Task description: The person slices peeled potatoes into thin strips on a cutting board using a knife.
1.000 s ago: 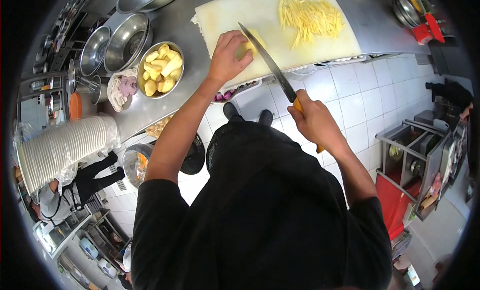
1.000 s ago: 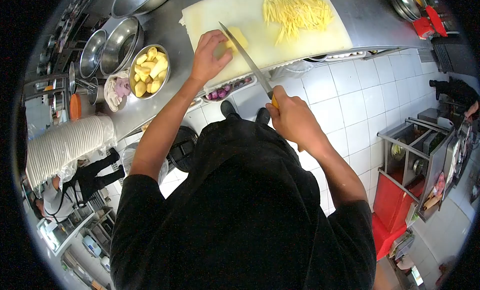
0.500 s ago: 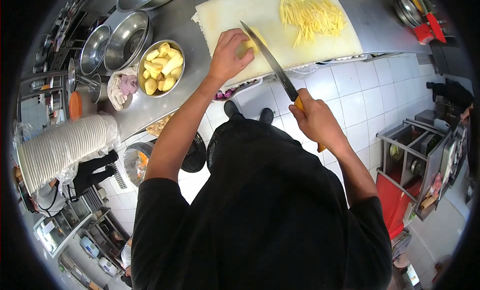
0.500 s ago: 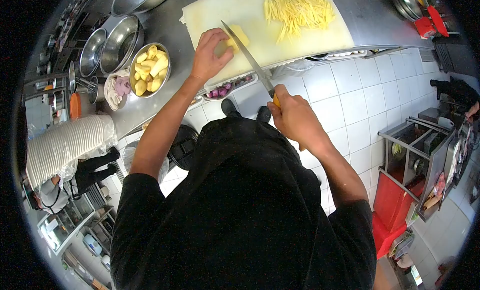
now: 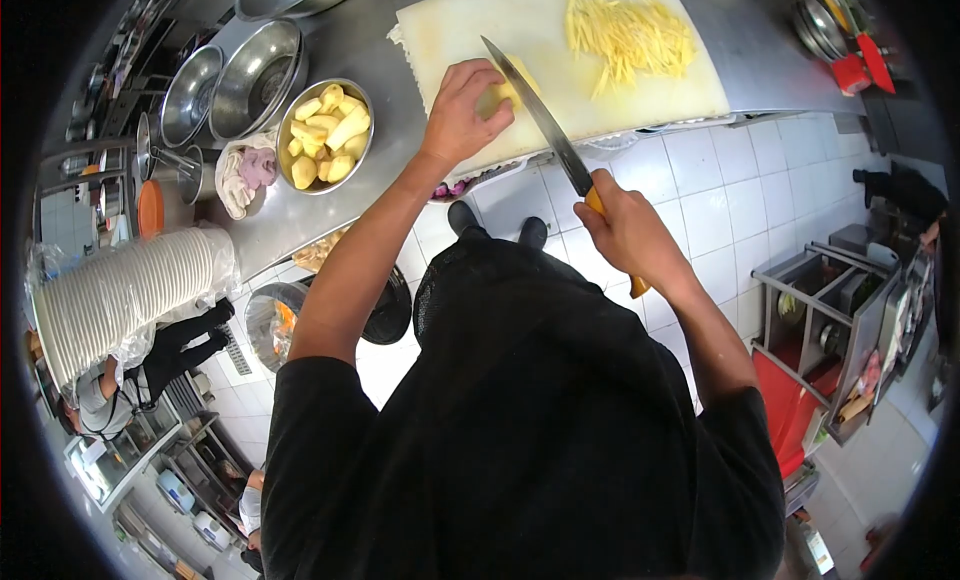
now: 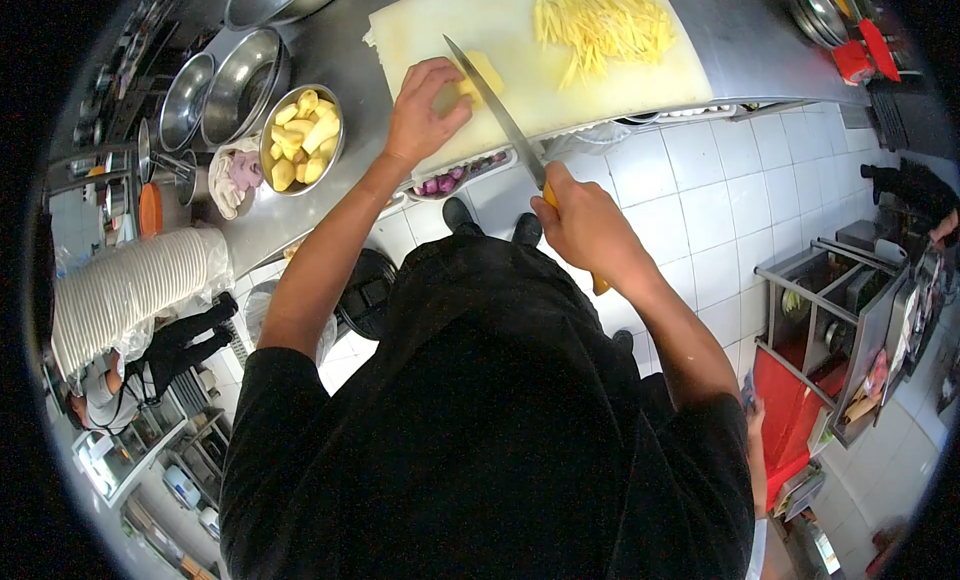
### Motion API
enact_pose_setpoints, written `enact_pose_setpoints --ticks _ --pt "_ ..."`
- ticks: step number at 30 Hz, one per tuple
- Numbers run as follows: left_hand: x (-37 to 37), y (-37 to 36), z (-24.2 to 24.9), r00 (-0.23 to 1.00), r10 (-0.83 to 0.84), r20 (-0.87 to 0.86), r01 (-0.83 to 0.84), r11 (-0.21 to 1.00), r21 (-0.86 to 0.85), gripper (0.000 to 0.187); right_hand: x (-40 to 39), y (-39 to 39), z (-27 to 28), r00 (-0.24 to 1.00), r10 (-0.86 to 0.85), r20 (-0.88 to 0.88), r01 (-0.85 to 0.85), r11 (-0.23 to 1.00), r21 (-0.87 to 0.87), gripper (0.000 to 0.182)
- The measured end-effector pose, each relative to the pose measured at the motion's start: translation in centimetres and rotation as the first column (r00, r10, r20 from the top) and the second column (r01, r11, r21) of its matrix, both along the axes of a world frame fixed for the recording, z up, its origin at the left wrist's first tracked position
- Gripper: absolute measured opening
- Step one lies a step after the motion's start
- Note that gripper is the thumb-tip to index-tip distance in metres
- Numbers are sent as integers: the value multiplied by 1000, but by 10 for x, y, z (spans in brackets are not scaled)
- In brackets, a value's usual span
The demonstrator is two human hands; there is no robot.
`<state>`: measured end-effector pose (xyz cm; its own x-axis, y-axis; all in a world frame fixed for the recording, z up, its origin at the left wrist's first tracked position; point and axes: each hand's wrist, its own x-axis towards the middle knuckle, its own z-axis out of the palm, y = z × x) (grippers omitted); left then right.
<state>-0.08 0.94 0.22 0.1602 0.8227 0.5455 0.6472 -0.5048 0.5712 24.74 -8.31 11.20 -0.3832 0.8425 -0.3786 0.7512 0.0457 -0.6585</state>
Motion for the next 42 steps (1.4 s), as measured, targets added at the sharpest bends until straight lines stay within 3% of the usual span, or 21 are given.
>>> enact_pose_setpoints --ticks 7,13,42 --pt "1 0 1 1000 -5 26 5 1000 4 29 -11 18 -33 1000 10 -10 -10 1000 15 26" --pt "1 -1 2 1000 0 30 0 1000 -22 27 -15 20 -25 998 -41 -39 43 997 58 25" --pt "1 -1 1 1000 -3 16 3 1000 7 31 -37 38 -21 998 56 22 -59 985 162 23"
